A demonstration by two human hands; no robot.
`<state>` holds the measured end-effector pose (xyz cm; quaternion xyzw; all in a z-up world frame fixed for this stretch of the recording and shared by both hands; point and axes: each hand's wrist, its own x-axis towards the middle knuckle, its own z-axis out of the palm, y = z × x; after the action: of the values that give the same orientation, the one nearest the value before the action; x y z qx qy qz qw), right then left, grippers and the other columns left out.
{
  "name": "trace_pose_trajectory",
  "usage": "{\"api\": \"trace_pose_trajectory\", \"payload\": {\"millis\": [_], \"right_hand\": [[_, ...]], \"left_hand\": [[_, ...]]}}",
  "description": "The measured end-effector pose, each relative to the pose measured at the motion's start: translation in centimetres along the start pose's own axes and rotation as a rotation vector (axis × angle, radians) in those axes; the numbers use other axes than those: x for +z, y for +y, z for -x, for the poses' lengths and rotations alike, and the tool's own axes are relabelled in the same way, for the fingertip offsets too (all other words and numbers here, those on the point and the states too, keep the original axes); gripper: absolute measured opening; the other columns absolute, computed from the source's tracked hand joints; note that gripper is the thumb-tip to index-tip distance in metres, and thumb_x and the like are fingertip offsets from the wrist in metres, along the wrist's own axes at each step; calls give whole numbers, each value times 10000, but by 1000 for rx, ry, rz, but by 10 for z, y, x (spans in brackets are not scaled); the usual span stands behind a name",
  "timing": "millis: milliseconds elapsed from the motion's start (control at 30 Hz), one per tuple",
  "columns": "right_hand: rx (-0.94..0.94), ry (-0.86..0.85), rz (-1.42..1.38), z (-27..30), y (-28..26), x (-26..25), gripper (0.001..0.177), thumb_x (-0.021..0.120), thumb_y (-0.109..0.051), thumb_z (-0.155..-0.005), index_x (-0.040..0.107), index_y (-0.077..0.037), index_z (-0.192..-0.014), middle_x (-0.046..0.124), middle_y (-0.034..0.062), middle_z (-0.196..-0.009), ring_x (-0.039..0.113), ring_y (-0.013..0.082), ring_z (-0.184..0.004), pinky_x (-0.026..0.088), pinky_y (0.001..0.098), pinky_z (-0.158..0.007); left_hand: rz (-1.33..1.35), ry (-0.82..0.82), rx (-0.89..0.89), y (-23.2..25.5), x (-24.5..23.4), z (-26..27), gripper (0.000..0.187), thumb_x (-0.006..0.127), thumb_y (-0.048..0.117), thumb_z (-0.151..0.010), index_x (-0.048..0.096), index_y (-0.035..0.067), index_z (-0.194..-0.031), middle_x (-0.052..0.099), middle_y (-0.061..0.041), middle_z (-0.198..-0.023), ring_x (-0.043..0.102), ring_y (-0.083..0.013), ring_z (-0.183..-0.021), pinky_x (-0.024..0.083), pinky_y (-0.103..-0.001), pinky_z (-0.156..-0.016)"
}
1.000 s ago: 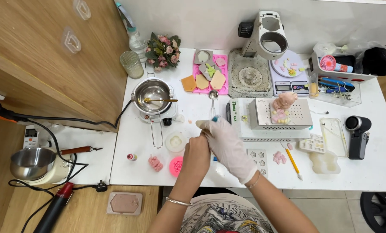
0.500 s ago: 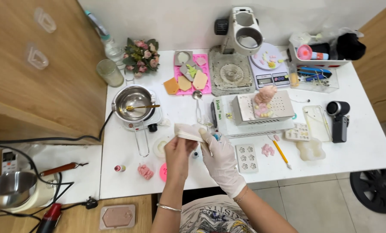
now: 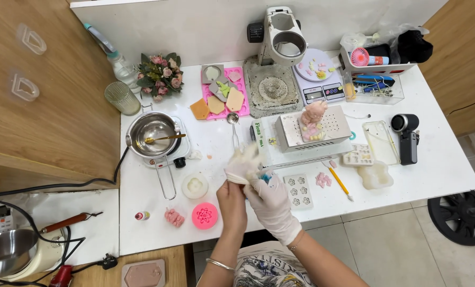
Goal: Decorating a bear-shaped candle by attaching small colored wax pieces using heat and a small spoon.
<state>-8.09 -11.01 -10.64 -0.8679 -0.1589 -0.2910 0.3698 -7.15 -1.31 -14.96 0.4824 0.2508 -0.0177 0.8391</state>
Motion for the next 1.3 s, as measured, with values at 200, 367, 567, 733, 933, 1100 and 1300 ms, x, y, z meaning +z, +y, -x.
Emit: {"api": "trace_pose_trajectory", "payload": {"millis": [200,367,567,733,933,1100,1300], "right_hand": [[-125,36,-167,-27,-27,-12,381,713,69,-845,661,9,-1218,680,160,-1064,679,344,-927,566,404,-768],[-234,-135,-41,-12,-10,-6,277,767,9,-816,668,-37,-1071,631,121,-893,606,324,-770,495,428,-644],[-196,-207,48,0,-5,5,244,765,1,-792,662,-22,-1012,548,114,-786,574,317,-725,472,430,-583],[-82,-165,-16,11,4,5,233,763,12,-745,647,-46,-938,544,128,-785,569,333,-696,464,421,-565],[-102,-180,-117,0,1,4,220,766,3,-820,664,-28,-1011,553,105,-775,586,311,-683,476,419,-580],[-190,-239,7,-3,0,0,186,766,-62,-835,588,-66,-888,566,112,-823,592,321,-740,489,421,-630],[-345,-337,-68,-9,18,9,218,723,-38,-819,562,-61,-964,587,135,-934,607,343,-869,516,421,-733]], "left_hand": [[-682,-168,607,57,17,19,192,636,91,-893,711,-9,-1039,760,-128,-831,720,-129,-797,545,-303,-653],[-764,-148,429,21,-16,-62,158,702,60,-891,776,-33,-996,736,-140,-788,711,-168,-690,523,-338,-608],[95,-227,-119,21,-10,-74,305,623,131,-991,670,-88,-1199,741,-135,-1087,730,-201,-907,616,-356,-804],[340,-345,-364,24,0,-58,404,522,324,-1031,574,4,-1271,699,-103,-1143,719,-200,-994,619,-340,-861],[-78,-137,-263,41,31,-53,377,651,348,-963,608,41,-1177,690,-110,-994,658,-214,-822,555,-372,-704],[429,-374,-412,-25,3,-125,377,528,450,-1048,510,92,-1164,620,-85,-938,634,-229,-845,550,-357,-716],[410,-410,-527,-75,-3,-204,601,397,497,-919,578,-17,-1174,649,-126,-852,637,-292,-765,510,-368,-692]]}}
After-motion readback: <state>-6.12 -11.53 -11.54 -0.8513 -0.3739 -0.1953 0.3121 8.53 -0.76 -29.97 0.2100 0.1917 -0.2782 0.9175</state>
